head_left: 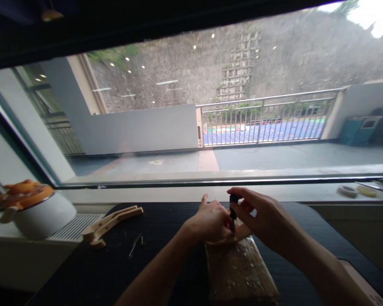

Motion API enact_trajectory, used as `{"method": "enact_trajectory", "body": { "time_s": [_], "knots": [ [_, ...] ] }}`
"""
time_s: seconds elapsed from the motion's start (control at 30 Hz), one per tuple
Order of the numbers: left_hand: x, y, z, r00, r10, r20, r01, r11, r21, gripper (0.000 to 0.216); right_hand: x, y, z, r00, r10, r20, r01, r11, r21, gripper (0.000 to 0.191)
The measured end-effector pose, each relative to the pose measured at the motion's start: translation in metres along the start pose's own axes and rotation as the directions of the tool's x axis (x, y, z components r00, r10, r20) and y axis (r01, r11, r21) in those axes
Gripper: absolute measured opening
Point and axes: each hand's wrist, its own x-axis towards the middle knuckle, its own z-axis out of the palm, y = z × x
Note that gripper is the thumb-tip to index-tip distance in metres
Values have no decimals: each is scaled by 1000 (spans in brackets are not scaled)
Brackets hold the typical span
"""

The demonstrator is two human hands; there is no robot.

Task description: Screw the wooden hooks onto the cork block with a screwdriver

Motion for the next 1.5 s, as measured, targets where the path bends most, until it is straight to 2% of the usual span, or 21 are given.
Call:
{"method": "enact_trajectory", "body": {
  "time_s": [0.3, 0.47, 0.63, 0.9, 1.1, 1.33, 1.5],
  "knots": [
    [1, -1, 3, 1000, -1, -1, 1, 1000, -13, 7, 1, 1, -1, 1000, 22, -5, -22, 999, -39, 21],
    [0, -2, 2, 1000, 7, -23, -7, 1000, -5, 9, -1, -4, 0, 1000, 12, -15, -12, 1000, 2, 29],
    [1, 0, 2, 999, 0, -32, 0, 1000, -1, 12, 0, -3, 0, 1000, -9, -7, 9, 1000, 4, 27],
    [0, 1, 0, 1000, -3, 17, 3, 1000, -10, 7, 1, 2, 2, 1000, 8, -14, -9, 998, -70, 27],
    [-1, 3, -3, 1000, -12, 8, 12, 1000, -1, 9, 0, -4, 0, 999, -42, -22, 41, 998, -48, 31],
    [-1, 1, 0, 1000, -13, -5, 13, 1000, -19, 10, 0, -3, 1, 1000, -21, -8, 21, 999, -42, 29],
    [2, 0, 2, 1000, -1, 4, 1, 1000, 27, 9, 1, -3, 0, 1000, -12, -2, 12, 998, -65, 26]
  ]
}}
